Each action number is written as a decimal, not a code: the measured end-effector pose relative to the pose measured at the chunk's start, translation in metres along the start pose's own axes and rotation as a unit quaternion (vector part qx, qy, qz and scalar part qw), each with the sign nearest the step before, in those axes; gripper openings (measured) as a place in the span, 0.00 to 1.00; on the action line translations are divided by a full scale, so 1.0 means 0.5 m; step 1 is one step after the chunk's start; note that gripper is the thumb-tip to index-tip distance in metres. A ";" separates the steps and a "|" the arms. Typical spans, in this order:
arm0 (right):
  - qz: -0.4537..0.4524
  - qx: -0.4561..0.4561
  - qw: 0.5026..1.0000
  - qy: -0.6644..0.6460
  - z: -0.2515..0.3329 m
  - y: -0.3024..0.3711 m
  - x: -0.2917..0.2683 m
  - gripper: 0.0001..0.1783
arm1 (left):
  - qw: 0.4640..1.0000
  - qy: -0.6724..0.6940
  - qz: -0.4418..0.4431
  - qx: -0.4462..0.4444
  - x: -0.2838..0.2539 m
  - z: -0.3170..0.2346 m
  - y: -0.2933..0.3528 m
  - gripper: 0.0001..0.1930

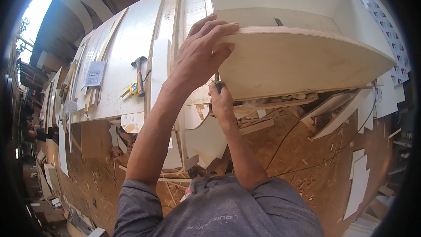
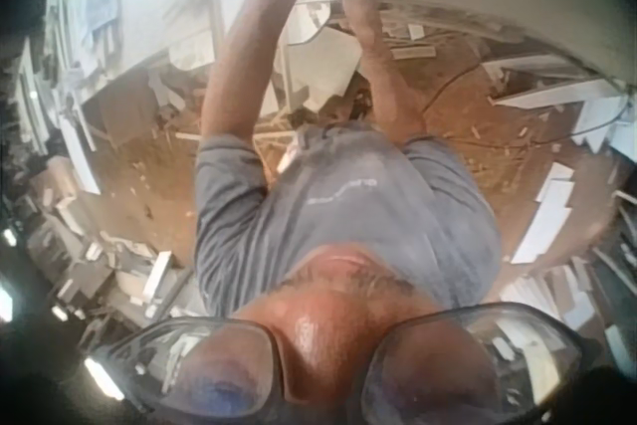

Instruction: The person assembles a wooden cabinet by positioning a divider into the frame, measuring a wooden trim piece with a tape measure, and then securing the components using a pneumatic nail gun and a hammer.

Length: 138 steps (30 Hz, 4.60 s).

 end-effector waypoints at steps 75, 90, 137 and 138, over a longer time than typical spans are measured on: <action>0.287 -0.166 0.917 0.222 0.123 0.371 0.493 0.35 | 0.532 0.580 -0.161 -0.596 -0.286 0.926 0.808 0.25; -0.002 0.149 0.887 0.437 -0.251 0.750 -0.136 0.28 | 0.660 0.217 -0.233 -0.680 -0.436 1.392 0.877 0.30; 0.003 0.402 0.903 0.151 -0.547 0.624 -0.826 0.13 | 0.831 -0.051 -0.085 -0.547 -0.077 0.427 0.854 0.28; 0.004 0.388 0.907 0.162 -0.530 0.622 -0.818 0.13 | 0.831 -0.040 -0.068 -0.550 -0.066 0.452 0.844 0.28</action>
Point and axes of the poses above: each hand's wrist, its own y-axis away from the middle knuckle, its own x-axis out of the palm, z = x × y, the point moved 10 cm from there along -y, towards the middle knuckle, and after that the axes turned 9 degrees about -x, right-handed, at the moved point
